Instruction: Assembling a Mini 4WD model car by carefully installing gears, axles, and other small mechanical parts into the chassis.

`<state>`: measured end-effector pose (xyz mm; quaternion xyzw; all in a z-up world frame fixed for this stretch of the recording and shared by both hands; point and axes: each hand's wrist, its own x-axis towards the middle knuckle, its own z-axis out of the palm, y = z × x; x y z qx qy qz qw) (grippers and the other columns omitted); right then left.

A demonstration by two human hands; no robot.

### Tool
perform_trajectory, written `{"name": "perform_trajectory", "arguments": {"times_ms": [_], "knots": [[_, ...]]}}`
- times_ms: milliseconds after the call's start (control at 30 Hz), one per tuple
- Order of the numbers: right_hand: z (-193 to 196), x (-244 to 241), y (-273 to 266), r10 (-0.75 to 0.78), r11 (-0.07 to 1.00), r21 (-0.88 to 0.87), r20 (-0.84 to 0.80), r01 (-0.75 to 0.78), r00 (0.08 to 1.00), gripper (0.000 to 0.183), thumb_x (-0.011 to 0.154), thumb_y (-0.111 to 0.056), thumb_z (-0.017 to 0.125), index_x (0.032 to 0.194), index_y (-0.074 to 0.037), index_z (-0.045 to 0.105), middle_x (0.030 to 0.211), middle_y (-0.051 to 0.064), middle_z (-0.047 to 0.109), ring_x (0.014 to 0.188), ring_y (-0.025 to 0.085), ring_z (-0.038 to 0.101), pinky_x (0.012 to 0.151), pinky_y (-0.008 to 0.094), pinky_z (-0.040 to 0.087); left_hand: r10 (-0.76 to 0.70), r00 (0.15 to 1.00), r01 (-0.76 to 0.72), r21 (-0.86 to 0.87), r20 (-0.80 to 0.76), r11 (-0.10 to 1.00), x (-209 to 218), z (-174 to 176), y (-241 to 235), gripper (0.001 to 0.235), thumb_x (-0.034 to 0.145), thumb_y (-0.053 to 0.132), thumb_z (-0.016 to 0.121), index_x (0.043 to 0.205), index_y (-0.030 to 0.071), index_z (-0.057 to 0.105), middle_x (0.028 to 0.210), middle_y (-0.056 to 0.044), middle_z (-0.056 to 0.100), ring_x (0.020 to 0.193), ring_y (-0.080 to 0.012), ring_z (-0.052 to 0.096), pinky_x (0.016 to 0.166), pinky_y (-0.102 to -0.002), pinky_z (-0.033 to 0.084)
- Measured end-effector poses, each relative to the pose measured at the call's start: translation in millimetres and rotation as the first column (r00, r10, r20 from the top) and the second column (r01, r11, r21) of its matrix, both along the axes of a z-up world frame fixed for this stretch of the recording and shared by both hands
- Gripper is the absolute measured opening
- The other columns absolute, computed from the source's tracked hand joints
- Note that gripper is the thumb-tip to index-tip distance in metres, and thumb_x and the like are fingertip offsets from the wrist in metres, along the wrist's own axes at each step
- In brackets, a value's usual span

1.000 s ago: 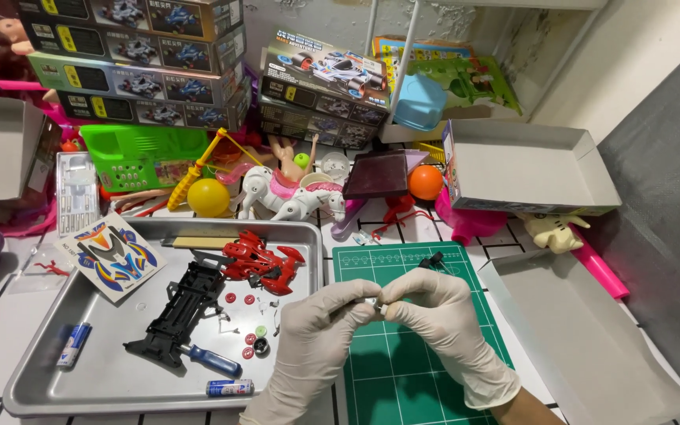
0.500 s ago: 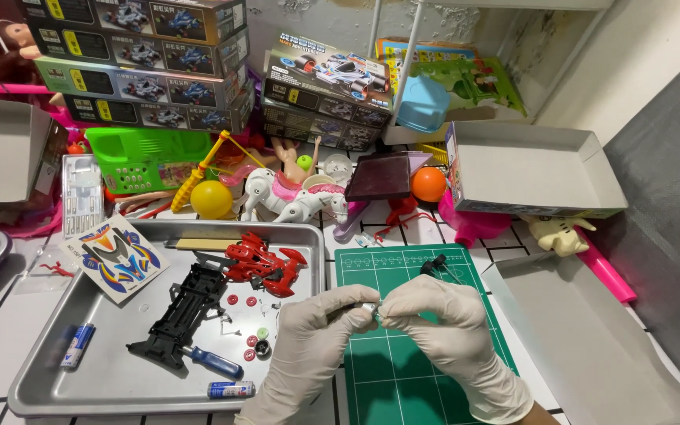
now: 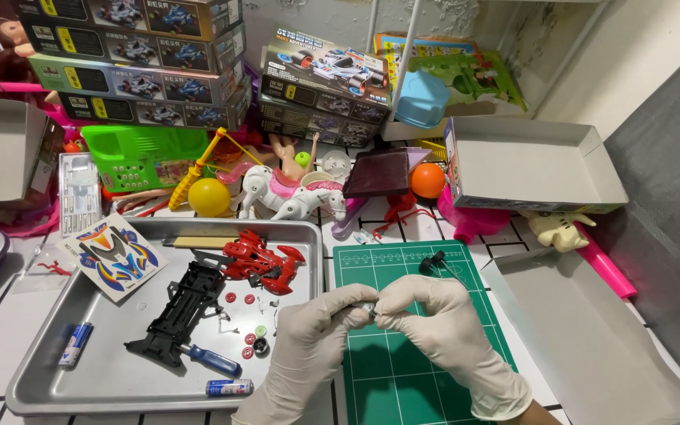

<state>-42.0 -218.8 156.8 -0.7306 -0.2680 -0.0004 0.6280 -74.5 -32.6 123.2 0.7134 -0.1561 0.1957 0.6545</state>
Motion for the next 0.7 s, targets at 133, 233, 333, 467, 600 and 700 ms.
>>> {"name": "perform_trajectory", "arguments": {"times_ms": [133,233,333,467,600,700], "knots": [[-7.7,-0.7,2.9,-0.033,0.999,0.004,-0.074,0.033,0.997,0.012,0.073,0.011,0.079,0.075,0.0,0.077,0.078,0.006,0.076,0.07,0.014,0.066,0.065,0.026,0.055,0.081,0.994,-0.086,0.067,0.073,0.994,-3.6,-2.4,-1.0,0.031,0.077,-0.005,0.075,0.105,0.008,0.076,0.085,0.001,0.082,0.068,-0.0055,0.07,0.059,-0.019,0.056],[-12.3,-1.0,2.6,-0.05,0.998,0.025,-0.079,0.052,0.996,0.012,0.071,0.012,0.079,0.073,0.0,0.077,0.077,0.007,0.076,0.07,0.014,0.066,0.065,0.026,0.054,0.074,0.989,-0.084,0.071,0.128,0.994,-4.7,-4.6,-2.3,0.043,0.069,-0.015,0.071,0.106,0.006,0.074,0.092,-0.001,0.082,0.074,-0.0066,0.073,0.067,-0.019,0.06],[-9.2,-0.5,0.2,-0.032,0.998,0.055,-0.037,0.034,0.999,0.012,0.073,0.01,0.08,0.077,-0.001,0.076,0.079,0.007,0.077,0.071,0.014,0.067,0.066,0.026,0.055,0.122,0.985,-0.134,0.096,0.124,0.986,-6.4,3.0,-5.0,0.038,0.072,-0.01,0.075,0.105,0.009,0.074,0.089,0.001,0.082,0.068,-0.006,0.073,0.062,-0.019,0.059],[-0.6,-1.1,-6.6,0.033,0.994,0.099,0.049,-0.037,0.998,0.012,0.078,0.005,0.079,0.087,-0.002,0.077,0.088,0.006,0.079,0.076,0.014,0.069,0.072,0.025,0.058,0.09,0.984,-0.085,-0.039,0.151,0.996,-15.7,24.2,-8.9,0.059,0.074,0.0,0.085,0.128,0.007,0.062,0.096,-0.008,0.082,0.077,-0.011,0.077,0.069,-0.02,0.064],[-5.3,-5.0,-3.3,0.06,0.988,0.139,0.082,-0.071,0.995,0.014,0.081,0.003,0.077,0.094,-0.002,0.078,0.092,0.009,0.08,0.079,0.014,0.07,0.072,0.026,0.057,0.183,0.962,-0.176,-0.051,0.201,0.983,-18.7,26.0,-6.2,0.052,0.068,0.002,0.091,0.111,0.006,0.061,0.091,-0.006,0.082,0.076,-0.0099,0.079,0.07,-0.021,0.068],[-10.4,-3.3,-1.0,0.113,0.969,0.209,0.094,-0.131,0.989,0.017,0.081,0.005,0.076,0.096,-0.002,0.076,0.095,0.012,0.08,0.082,0.017,0.073,0.074,0.029,0.061,0.136,0.95,-0.116,-0.088,0.282,0.989,-24.6,33.5,-4.5,0.039,0.074,0.002,0.088,0.105,0.003,0.064,0.092,-0.006,0.08,0.072,-0.0096,0.076,0.065,-0.02,0.067]]}}
